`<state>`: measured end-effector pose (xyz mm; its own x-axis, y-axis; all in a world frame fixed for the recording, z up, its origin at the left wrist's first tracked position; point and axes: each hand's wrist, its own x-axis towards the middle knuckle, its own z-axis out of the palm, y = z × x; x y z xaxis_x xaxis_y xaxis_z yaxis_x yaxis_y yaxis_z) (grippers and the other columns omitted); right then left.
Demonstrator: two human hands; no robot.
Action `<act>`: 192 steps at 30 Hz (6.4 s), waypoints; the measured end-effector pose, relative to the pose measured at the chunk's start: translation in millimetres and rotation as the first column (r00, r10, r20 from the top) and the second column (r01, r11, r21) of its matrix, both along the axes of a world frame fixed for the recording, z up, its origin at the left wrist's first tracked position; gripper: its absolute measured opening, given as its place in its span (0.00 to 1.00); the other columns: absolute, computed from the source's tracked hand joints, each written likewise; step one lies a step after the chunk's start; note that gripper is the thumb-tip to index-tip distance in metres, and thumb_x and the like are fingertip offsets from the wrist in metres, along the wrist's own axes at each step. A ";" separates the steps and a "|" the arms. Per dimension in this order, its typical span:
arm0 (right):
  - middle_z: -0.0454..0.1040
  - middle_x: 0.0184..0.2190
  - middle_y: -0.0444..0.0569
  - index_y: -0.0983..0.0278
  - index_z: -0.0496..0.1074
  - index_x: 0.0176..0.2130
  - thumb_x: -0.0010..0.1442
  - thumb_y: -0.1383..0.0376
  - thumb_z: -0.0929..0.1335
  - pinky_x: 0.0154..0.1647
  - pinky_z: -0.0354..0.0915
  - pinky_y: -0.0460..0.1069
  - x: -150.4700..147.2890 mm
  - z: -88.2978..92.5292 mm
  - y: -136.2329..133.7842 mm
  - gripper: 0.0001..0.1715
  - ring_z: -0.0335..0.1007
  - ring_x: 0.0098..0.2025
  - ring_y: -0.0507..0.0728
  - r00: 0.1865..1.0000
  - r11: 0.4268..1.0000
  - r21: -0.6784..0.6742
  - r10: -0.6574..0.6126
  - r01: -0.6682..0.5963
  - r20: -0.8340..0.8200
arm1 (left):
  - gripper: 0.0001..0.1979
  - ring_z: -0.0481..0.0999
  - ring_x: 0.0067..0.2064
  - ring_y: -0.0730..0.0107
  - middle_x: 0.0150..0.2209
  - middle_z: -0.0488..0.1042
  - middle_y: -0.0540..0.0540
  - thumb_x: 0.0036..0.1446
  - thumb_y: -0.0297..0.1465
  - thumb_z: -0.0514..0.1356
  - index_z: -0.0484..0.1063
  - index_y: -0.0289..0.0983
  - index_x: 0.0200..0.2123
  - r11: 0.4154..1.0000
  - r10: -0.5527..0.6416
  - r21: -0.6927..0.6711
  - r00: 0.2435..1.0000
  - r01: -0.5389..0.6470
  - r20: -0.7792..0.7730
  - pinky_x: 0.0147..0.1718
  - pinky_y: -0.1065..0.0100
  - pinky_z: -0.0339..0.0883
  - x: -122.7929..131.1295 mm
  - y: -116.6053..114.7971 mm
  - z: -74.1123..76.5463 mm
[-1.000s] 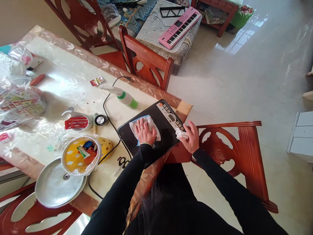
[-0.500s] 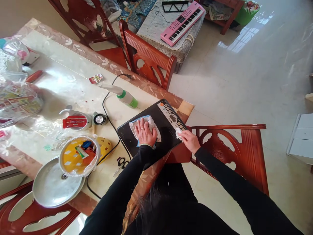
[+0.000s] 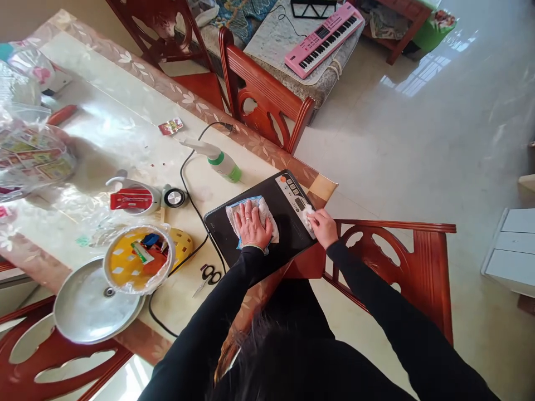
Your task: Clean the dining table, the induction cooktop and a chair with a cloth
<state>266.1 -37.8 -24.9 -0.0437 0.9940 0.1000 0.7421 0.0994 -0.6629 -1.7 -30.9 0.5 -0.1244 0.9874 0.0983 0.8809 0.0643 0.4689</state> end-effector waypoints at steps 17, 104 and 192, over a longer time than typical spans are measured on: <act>0.74 0.33 0.47 0.61 0.76 0.33 0.60 0.68 0.71 0.39 0.69 0.51 -24.3 -5.6 37.8 0.03 0.71 0.34 0.57 0.992 0.987 -0.102 -0.119 0.123 0.041 | 0.25 0.46 0.81 0.41 0.77 0.58 0.32 0.63 0.37 0.60 0.72 0.33 0.60 1.000 -0.004 0.014 1.000 0.004 -0.025 0.78 0.37 0.37 -1.2 -0.3 -1.5; 0.74 0.44 0.54 0.62 0.77 0.40 0.67 0.68 0.65 0.50 0.67 0.53 -78.0 -6.6 172.7 0.09 0.70 0.47 0.62 0.993 0.993 0.060 0.099 -0.103 0.064 | 0.25 0.48 0.81 0.42 0.77 0.58 0.36 0.63 0.36 0.61 0.74 0.35 0.61 0.999 0.010 0.036 0.997 -0.007 -0.083 0.78 0.39 0.41 -1.3 -4.0 -6.5; 0.55 0.79 0.54 0.58 0.65 0.74 0.69 0.53 0.68 0.76 0.47 0.75 -155.1 19.5 -8.0 0.39 0.47 0.79 0.76 0.823 0.911 0.061 0.337 -0.407 0.456 | 0.42 0.54 0.79 0.43 0.78 0.56 0.33 0.60 0.29 0.66 0.58 0.37 0.75 0.974 0.214 0.007 0.933 -0.226 0.288 0.76 0.41 0.55 -88.3 -155.9 0.5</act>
<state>111.0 -45.8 -5.3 -0.4800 0.8677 0.1294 0.8329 0.4970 -0.2436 -90.1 -186.8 1.1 -0.3662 0.9282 0.0652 0.6767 0.2176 0.7033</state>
